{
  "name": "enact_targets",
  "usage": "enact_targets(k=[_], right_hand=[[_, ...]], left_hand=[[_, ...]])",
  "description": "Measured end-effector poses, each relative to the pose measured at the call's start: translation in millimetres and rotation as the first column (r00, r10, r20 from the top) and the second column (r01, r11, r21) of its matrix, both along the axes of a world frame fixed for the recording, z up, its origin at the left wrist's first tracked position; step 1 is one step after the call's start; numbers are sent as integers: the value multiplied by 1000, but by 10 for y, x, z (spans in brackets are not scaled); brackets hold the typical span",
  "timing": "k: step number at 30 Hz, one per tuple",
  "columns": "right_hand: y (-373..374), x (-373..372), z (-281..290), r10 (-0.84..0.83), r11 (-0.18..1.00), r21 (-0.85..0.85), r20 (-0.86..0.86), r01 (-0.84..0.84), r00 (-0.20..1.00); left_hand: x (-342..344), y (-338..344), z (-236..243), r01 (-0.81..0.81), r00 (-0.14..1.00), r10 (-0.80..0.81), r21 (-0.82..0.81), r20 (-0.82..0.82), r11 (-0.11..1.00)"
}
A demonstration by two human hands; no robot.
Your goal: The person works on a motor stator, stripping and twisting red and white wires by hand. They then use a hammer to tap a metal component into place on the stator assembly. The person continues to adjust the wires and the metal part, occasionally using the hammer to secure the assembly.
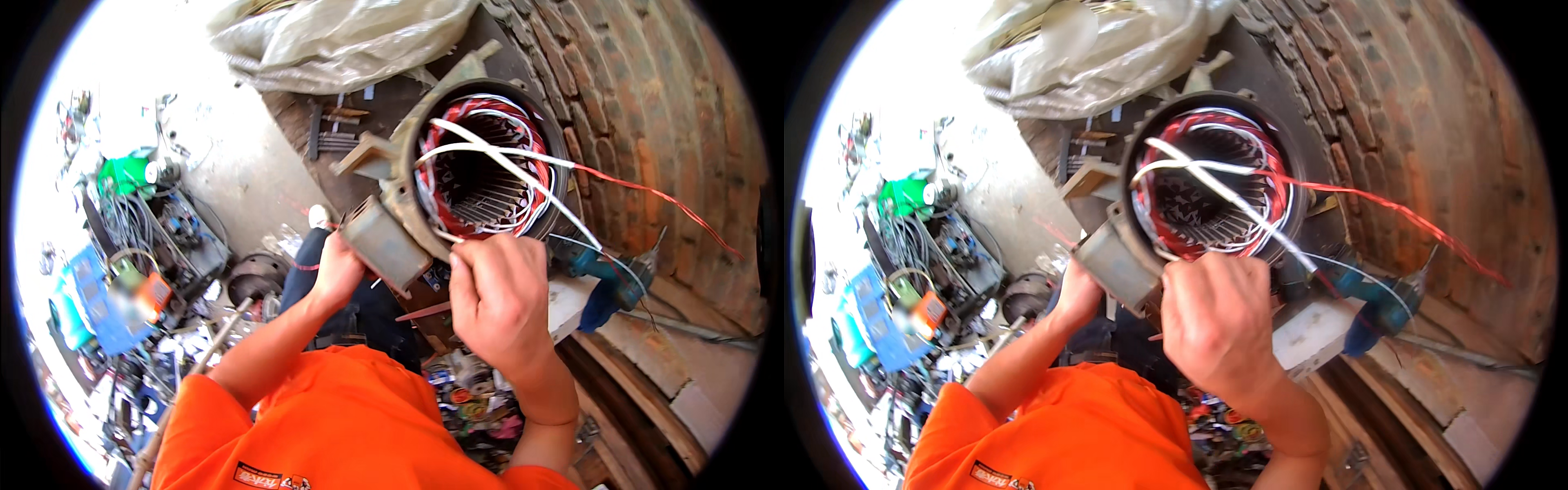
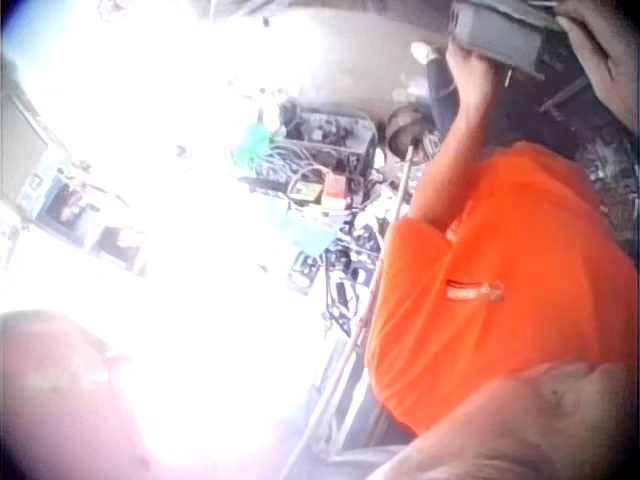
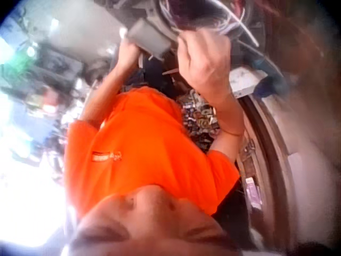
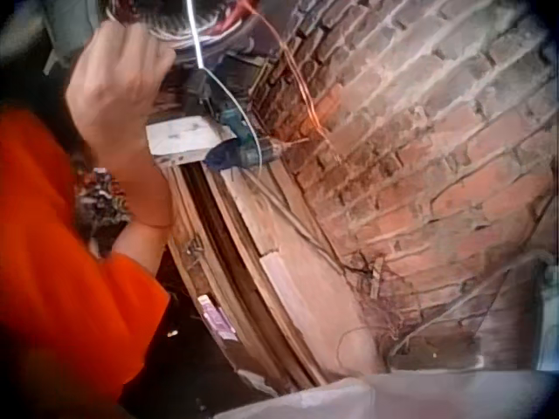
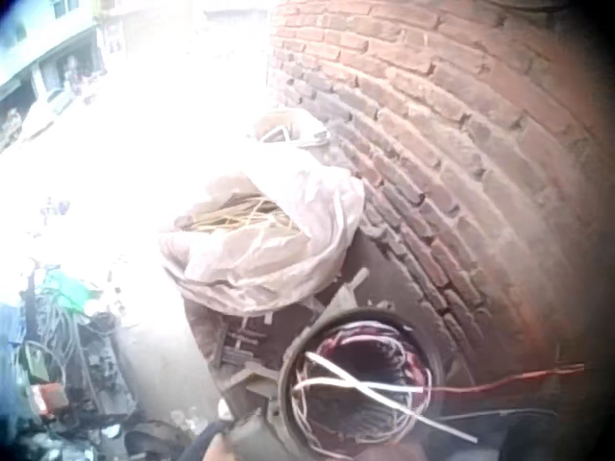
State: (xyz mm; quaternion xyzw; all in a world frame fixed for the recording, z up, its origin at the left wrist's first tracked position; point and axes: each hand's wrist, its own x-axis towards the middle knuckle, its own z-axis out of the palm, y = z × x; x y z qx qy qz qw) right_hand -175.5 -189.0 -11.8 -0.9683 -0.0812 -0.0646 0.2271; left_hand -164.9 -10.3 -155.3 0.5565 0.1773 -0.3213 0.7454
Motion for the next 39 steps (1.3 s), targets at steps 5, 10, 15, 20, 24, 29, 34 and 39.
enact_targets(k=[5,10,15,20,24,29,34,39], right_hand=[[-128,-37,-61,-9,994,108,-67,17,998],[-208,-46,-99,-3,997,83,-39,7,999],[-280,-18,-127,23,988,151,-61,-14,998],[-317,-45,-244,30,981,193,23,-34,999],[-293,-54,-291,44,984,166,99,-60,994],[-304,-26,-205,153,981,97,127,-166,980],[-347,41,-231,170,975,127,107,-183,980],[-347,84,-259,166,977,115,110,-178,980]], left_hand=[[3,133,-110,232,947,-286,309,145,922],[-16,287,-192,399,734,-627,582,259,708],[65,301,-245,581,482,-850,649,211,491],[154,240,-200,633,570,-796,510,202,583],[154,281,-149,657,593,-788,468,165,592],[100,363,-105,665,629,-768,431,117,610],[97,344,-116,662,659,-745,391,102,639],[102,329,-122,656,689,-720,351,83,668]])
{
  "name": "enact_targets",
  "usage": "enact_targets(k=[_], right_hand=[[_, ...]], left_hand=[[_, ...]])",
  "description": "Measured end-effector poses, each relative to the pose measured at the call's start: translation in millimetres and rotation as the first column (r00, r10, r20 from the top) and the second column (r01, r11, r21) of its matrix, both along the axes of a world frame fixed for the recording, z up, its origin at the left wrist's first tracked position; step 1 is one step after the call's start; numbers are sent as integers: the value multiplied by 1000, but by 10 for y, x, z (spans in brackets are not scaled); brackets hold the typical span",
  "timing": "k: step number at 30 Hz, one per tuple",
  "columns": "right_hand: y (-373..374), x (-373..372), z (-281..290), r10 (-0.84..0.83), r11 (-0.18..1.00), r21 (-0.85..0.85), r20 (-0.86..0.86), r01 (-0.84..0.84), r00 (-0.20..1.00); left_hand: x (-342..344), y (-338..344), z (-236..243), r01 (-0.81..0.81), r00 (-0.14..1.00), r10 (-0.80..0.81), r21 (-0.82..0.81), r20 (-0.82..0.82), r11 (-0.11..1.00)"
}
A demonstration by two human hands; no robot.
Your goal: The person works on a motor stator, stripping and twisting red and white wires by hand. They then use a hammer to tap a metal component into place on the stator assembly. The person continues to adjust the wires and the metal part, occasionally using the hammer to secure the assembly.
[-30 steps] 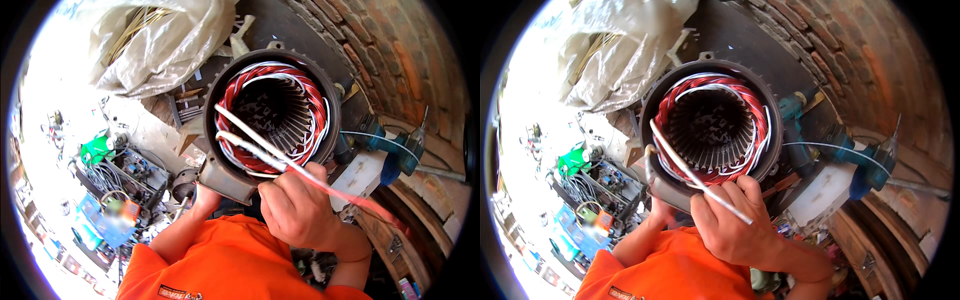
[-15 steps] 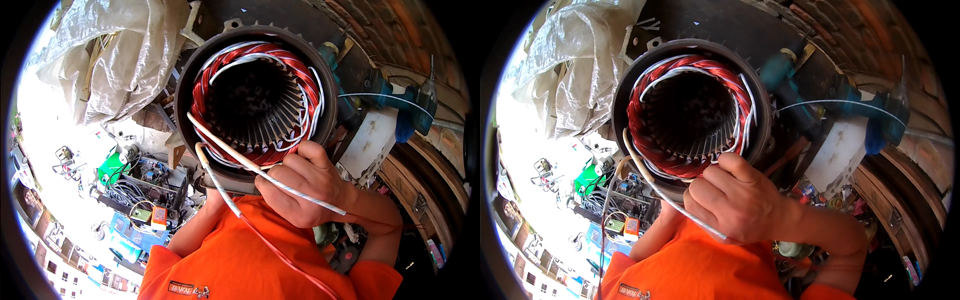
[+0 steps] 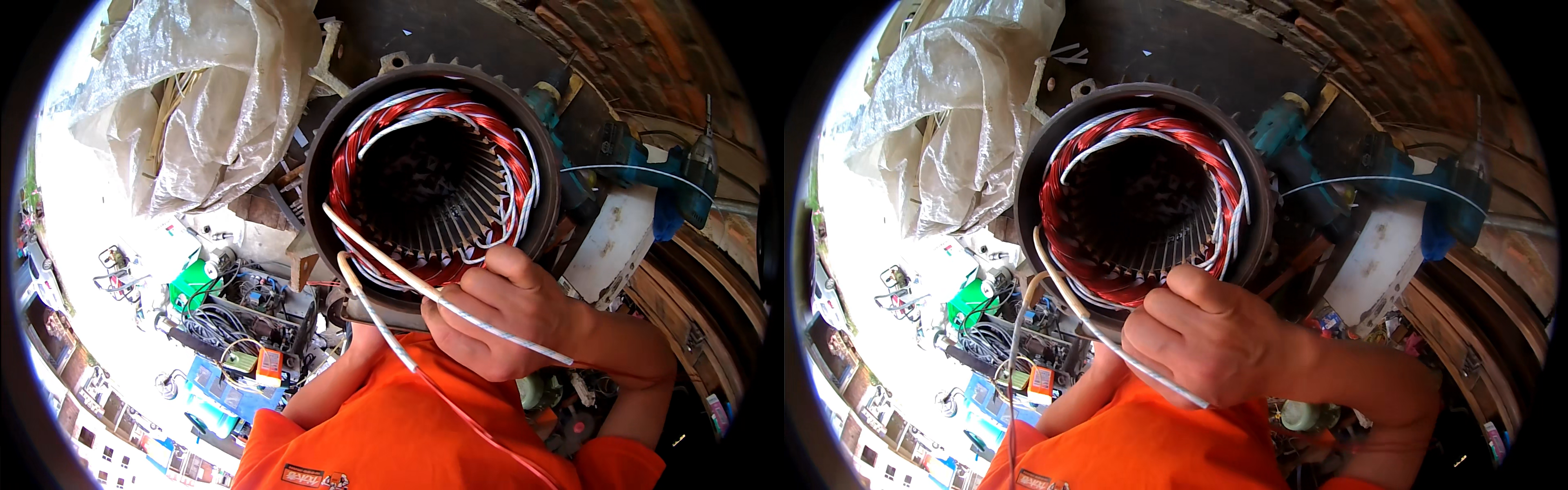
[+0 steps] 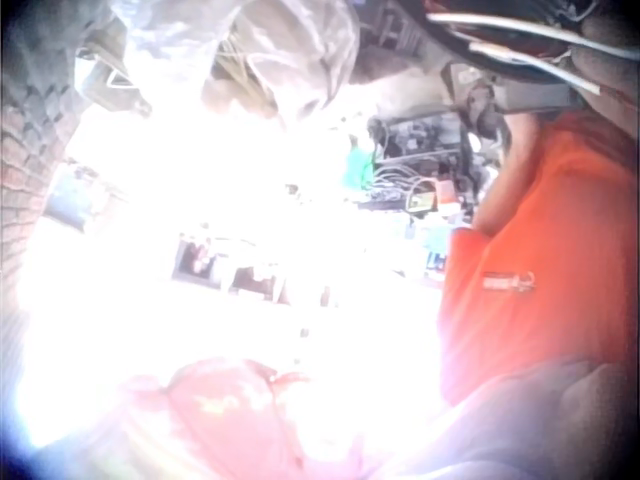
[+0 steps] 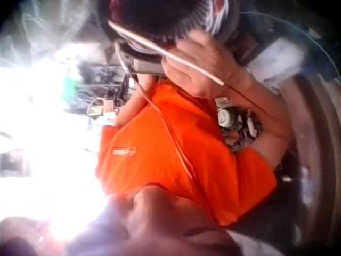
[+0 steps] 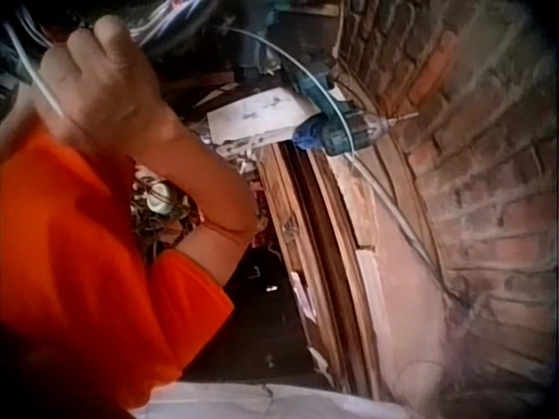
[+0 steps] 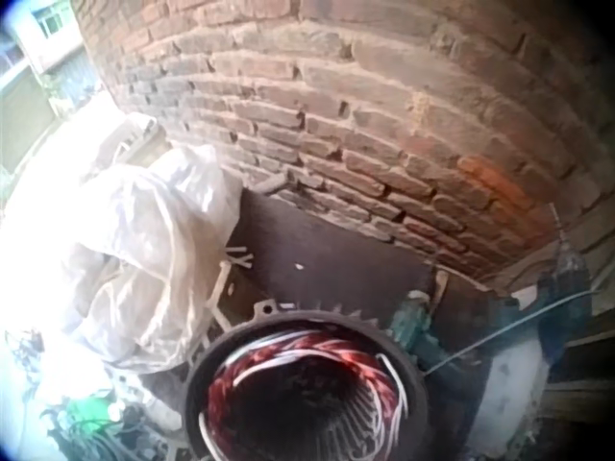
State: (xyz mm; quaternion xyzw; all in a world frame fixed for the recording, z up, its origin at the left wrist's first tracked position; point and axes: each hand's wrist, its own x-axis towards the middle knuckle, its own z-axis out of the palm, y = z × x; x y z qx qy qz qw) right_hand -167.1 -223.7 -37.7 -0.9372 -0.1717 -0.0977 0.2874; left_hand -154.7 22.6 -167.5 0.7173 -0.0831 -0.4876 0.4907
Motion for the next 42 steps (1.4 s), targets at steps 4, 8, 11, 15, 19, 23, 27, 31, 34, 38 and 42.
enact_targets(k=[4,8,11,15,19,23,27,31,34,38,42], right_hand=[[-17,-13,-4,-13,1000,17,-18,14,1000],[-12,-38,-22,-50,998,38,-2,50,999],[5,-60,-29,-80,996,47,5,80,997],[15,-70,1,-90,994,66,-11,91,996],[56,-94,-42,-168,980,107,6,166,986],[52,-89,-67,-190,973,128,-16,190,982],[46,-81,-69,-195,970,137,-53,200,979],[55,-72,-59,-202,964,164,-57,209,978],[51,-112,-74,-183,968,166,-52,189,982],[53,-107,-83,-185,967,173,-40,190,982],[70,-85,-91,-206,961,185,-26,207,978]], left_hand=[[-3,50,23,-37,998,37,5,-43,999],[-32,107,44,-59,994,60,19,-87,998],[-31,117,53,-84,990,86,20,-114,996],[-43,105,52,-135,980,136,17,-147,991],[-36,48,53,-184,965,182,4,-189,983],[-40,-4,56,-244,943,236,-3,-235,970],[-60,-37,68,-303,915,289,-6,-283,953],[-81,-55,103,-376,875,356,0,-328,926],[-74,-81,112,-431,837,403,8,-369,902],[-67,-123,126,-497,786,458,14,-415,868],[-55,-194,131,-546,738,496,27,-458,838]])
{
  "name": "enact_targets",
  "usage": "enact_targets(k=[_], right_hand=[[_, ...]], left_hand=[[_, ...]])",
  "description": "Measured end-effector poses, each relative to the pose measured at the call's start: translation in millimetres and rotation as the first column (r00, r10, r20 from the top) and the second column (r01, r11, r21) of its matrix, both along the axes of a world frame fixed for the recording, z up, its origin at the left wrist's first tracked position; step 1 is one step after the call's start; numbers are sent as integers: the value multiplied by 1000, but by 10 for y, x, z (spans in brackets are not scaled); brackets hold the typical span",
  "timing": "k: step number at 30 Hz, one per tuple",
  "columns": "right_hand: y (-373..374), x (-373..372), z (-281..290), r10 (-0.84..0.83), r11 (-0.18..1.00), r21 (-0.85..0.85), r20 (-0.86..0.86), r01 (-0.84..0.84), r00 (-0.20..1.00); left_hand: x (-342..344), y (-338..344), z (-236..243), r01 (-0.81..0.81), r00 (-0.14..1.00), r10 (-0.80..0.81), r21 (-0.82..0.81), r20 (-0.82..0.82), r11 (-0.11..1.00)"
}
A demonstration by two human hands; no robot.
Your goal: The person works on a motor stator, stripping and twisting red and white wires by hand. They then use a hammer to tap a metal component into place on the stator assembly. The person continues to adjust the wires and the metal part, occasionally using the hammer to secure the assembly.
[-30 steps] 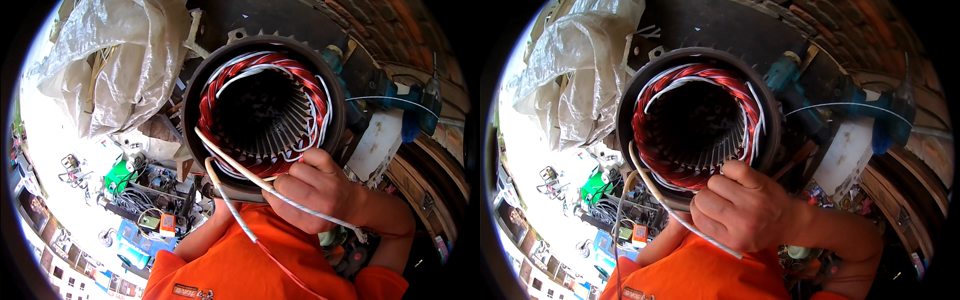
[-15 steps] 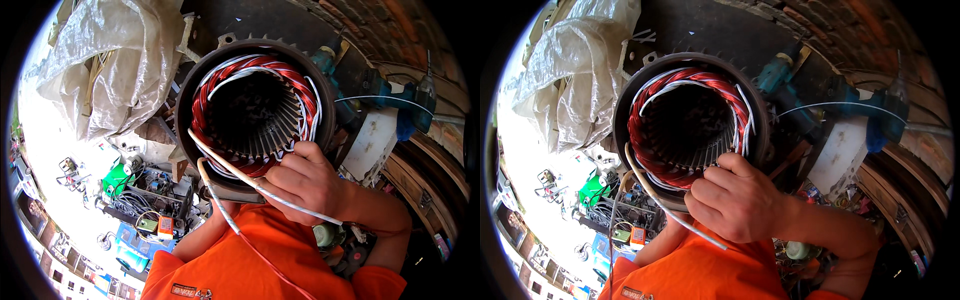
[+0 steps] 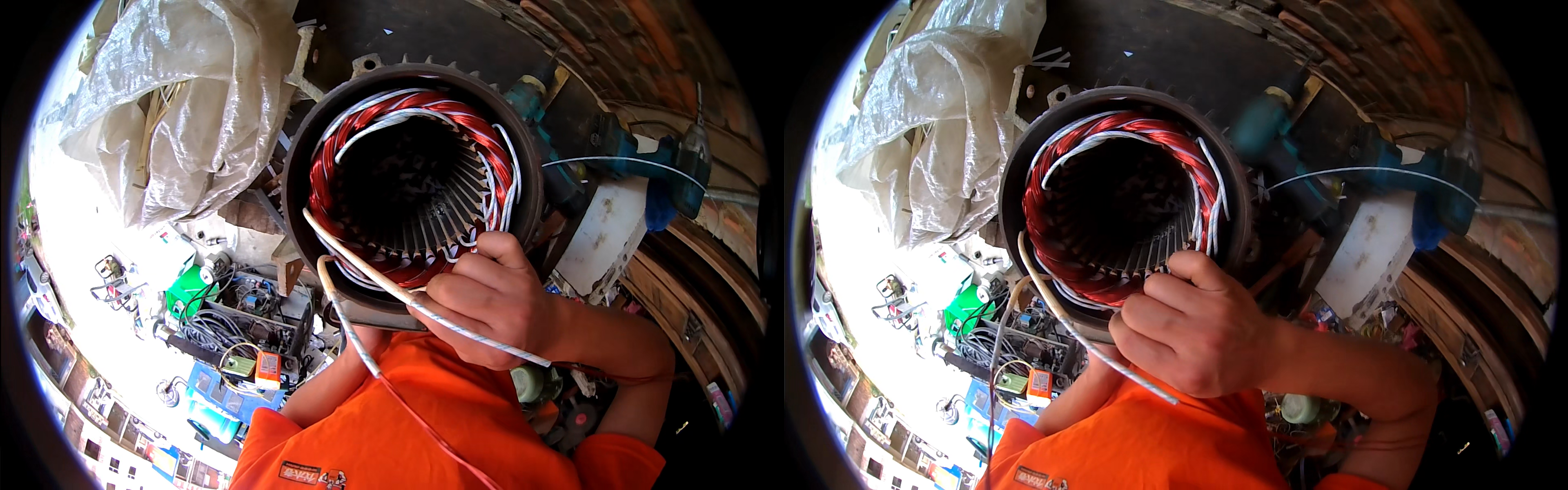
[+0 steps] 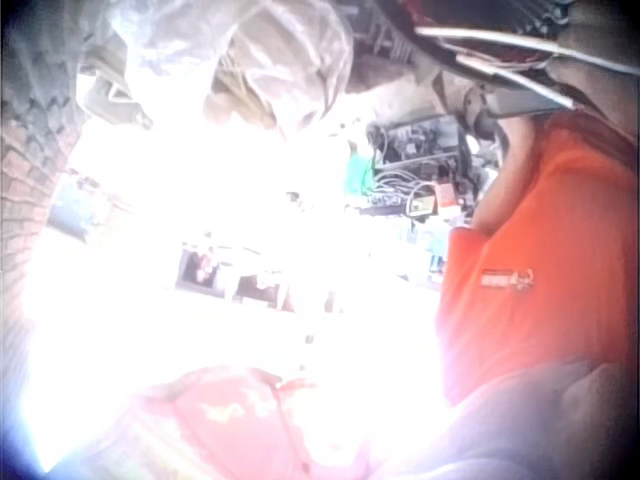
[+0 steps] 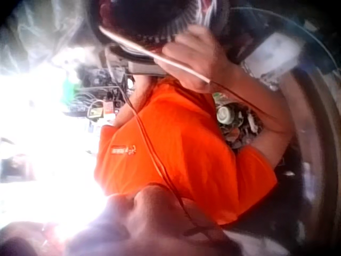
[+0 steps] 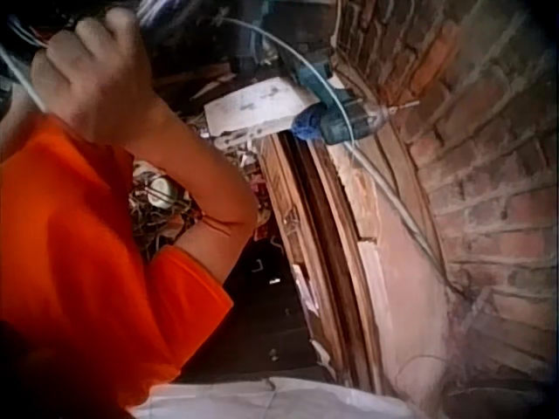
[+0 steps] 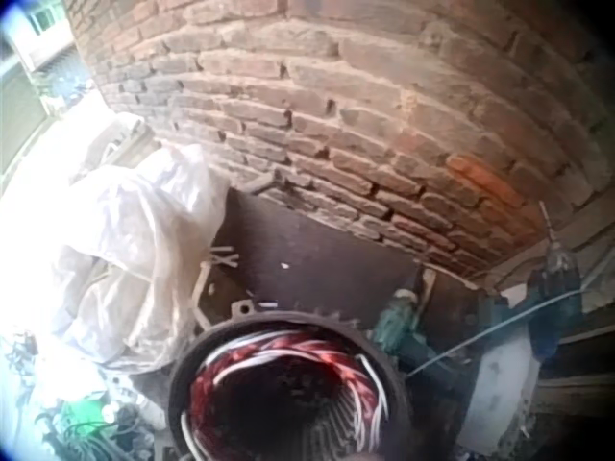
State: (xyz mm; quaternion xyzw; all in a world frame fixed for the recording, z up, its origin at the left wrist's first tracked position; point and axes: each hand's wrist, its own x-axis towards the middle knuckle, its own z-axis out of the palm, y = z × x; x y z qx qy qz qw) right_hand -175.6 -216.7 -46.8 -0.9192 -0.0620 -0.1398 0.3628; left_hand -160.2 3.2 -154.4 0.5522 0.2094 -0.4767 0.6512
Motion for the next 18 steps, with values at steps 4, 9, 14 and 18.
enact_targets(k=[4,9,14,18], right_hand=[[3,45,21,-2,999,-40,-40,1,999],[-36,88,62,11,1000,-5,-122,-12,993],[-21,163,128,67,997,-12,-234,-72,970],[6,199,303,110,994,14,-327,-111,939]], left_hand=[[19,-54,10,-57,998,57,-7,-41,998],[32,-110,38,-99,991,97,-23,-91,995],[48,-180,31,-167,979,161,-42,-125,985],[68,-238,46,-224,963,211,-62,-167,973]])
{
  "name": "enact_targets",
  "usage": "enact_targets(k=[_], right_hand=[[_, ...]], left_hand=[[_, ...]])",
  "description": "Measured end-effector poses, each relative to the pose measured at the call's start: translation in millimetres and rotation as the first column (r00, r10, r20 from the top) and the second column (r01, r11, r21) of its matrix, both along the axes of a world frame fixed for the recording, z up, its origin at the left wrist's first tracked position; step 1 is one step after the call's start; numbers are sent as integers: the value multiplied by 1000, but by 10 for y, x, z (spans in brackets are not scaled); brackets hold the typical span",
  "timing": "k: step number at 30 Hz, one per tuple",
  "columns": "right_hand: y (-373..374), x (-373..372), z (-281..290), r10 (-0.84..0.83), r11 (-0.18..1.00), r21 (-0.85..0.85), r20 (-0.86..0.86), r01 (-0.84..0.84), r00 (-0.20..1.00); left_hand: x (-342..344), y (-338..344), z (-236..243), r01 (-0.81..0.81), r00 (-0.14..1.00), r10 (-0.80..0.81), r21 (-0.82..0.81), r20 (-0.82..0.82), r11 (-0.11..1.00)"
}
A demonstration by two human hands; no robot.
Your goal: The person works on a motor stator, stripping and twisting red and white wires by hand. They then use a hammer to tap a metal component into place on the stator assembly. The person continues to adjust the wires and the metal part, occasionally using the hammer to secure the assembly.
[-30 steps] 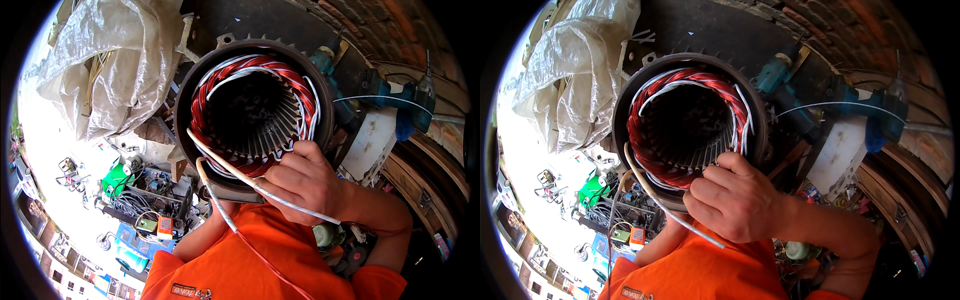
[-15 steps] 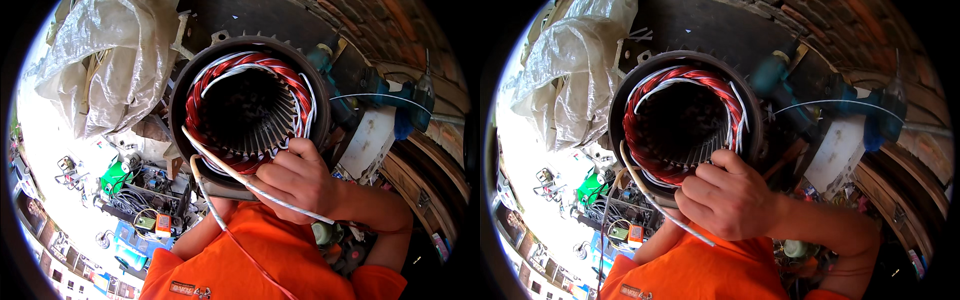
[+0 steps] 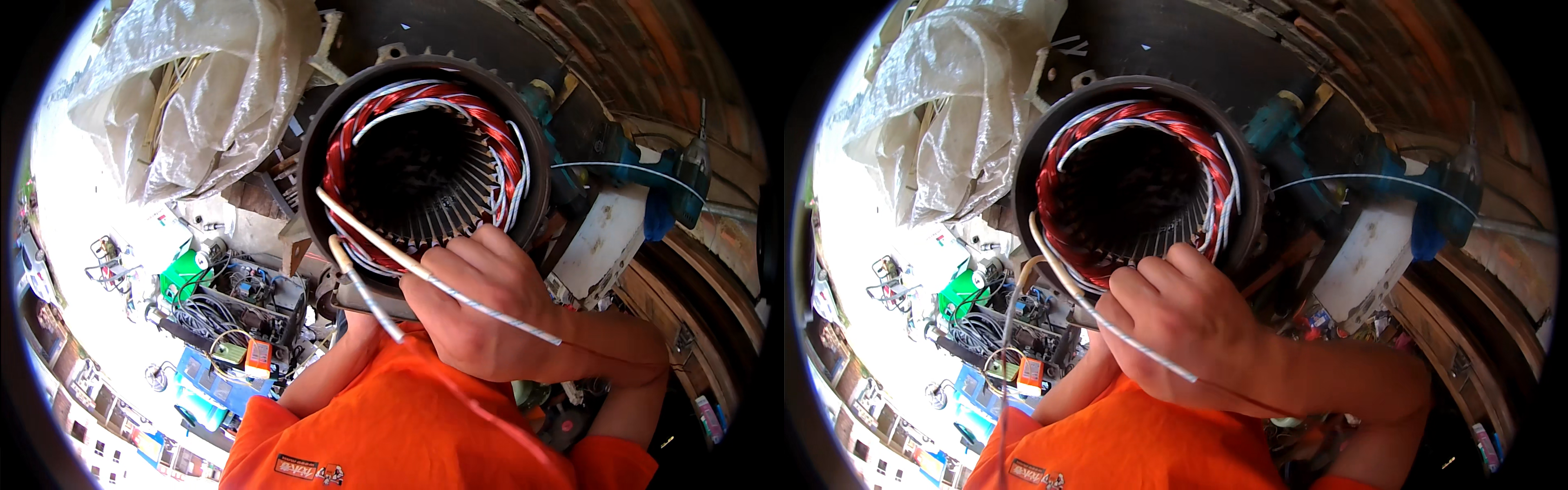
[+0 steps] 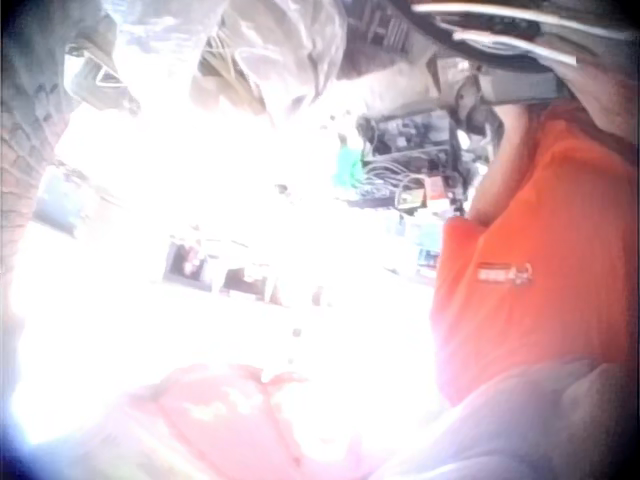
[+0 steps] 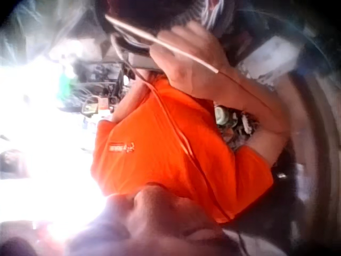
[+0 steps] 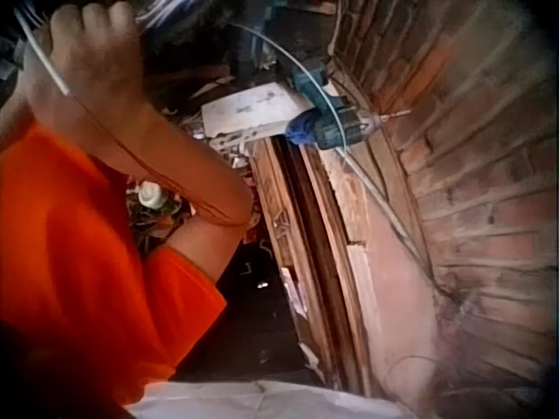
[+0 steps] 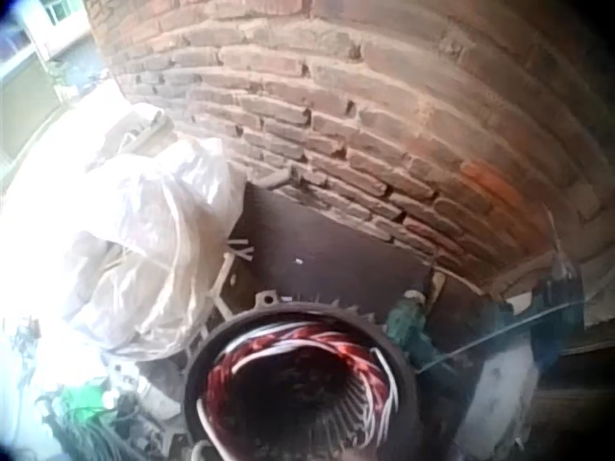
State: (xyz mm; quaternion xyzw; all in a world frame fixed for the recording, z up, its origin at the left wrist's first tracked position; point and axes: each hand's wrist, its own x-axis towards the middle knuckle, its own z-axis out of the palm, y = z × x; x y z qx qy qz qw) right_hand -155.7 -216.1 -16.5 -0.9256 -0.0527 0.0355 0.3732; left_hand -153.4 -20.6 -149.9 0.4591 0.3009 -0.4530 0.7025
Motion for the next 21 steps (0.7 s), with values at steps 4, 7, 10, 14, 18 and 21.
enact_targets(k=[4,7,10,14,18,21], right_hand=[[-30,65,72,83,986,148,-44,-75,996],[-209,103,177,188,927,354,-159,-122,969],[-228,103,36,200,901,403,-53,-162,978],[-146,112,-152,64,897,439,-32,-44,997],[-117,157,-168,51,945,325,-14,-43,999],[31,153,-168,-46,968,247,5,44,999]], left_hand=[[20,-3,67,-124,992,124,9,-35,992],[-56,12,17,-170,985,170,5,-20,985],[-236,107,-327,-68,995,73,-73,65,995],[-190,7,-158,-315,946,318,-61,65,947],[-210,-19,-144,-413,906,412,-9,96,911],[-190,-36,-120,-424,898,412,52,153,904]])
